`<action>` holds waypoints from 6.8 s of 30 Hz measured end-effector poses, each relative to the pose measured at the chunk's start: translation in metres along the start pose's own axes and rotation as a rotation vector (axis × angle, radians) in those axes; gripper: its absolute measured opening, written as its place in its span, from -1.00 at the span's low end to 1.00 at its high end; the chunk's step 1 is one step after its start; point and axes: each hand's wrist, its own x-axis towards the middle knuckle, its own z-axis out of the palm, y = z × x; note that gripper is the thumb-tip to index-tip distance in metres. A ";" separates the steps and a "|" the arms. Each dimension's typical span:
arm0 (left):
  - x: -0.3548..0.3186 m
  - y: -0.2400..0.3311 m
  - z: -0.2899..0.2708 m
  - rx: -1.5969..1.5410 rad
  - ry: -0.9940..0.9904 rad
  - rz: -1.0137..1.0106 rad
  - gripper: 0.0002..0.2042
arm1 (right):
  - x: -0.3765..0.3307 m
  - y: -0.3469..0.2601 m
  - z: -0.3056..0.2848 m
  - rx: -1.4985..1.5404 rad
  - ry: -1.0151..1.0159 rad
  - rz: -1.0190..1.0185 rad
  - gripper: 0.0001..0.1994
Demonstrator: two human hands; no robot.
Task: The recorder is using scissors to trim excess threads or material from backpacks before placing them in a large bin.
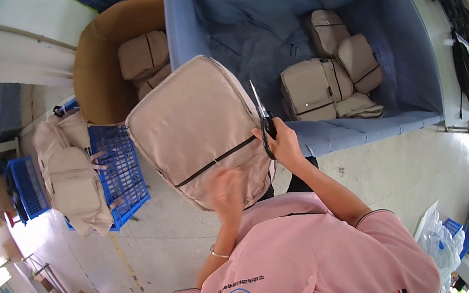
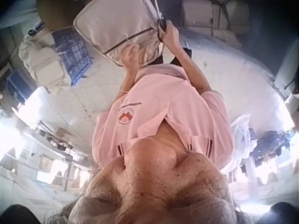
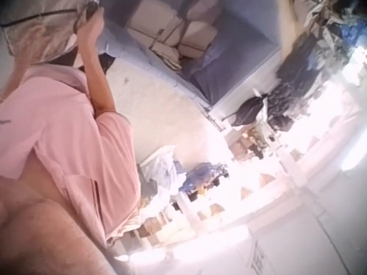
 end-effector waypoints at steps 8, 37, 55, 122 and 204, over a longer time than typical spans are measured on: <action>0.019 -0.096 -0.065 -0.688 0.146 -0.844 -0.47 | 0.000 0.010 0.006 -0.004 -0.013 0.016 -0.48; 0.287 -0.209 -0.062 -0.379 0.442 -0.884 -0.80 | -0.040 0.165 -0.238 0.212 0.431 0.394 -0.65; 0.019 0.124 0.656 0.042 -1.385 -0.243 -0.58 | 0.095 0.433 -0.586 -0.610 0.757 0.207 -0.66; -0.063 0.091 0.070 -0.040 -0.266 0.275 -0.56 | 0.073 0.038 -0.151 -0.285 -0.416 -0.423 -0.42; 0.220 0.206 0.126 -0.215 -0.643 0.299 -0.93 | 0.065 -0.027 -0.209 0.353 0.143 -0.612 -0.72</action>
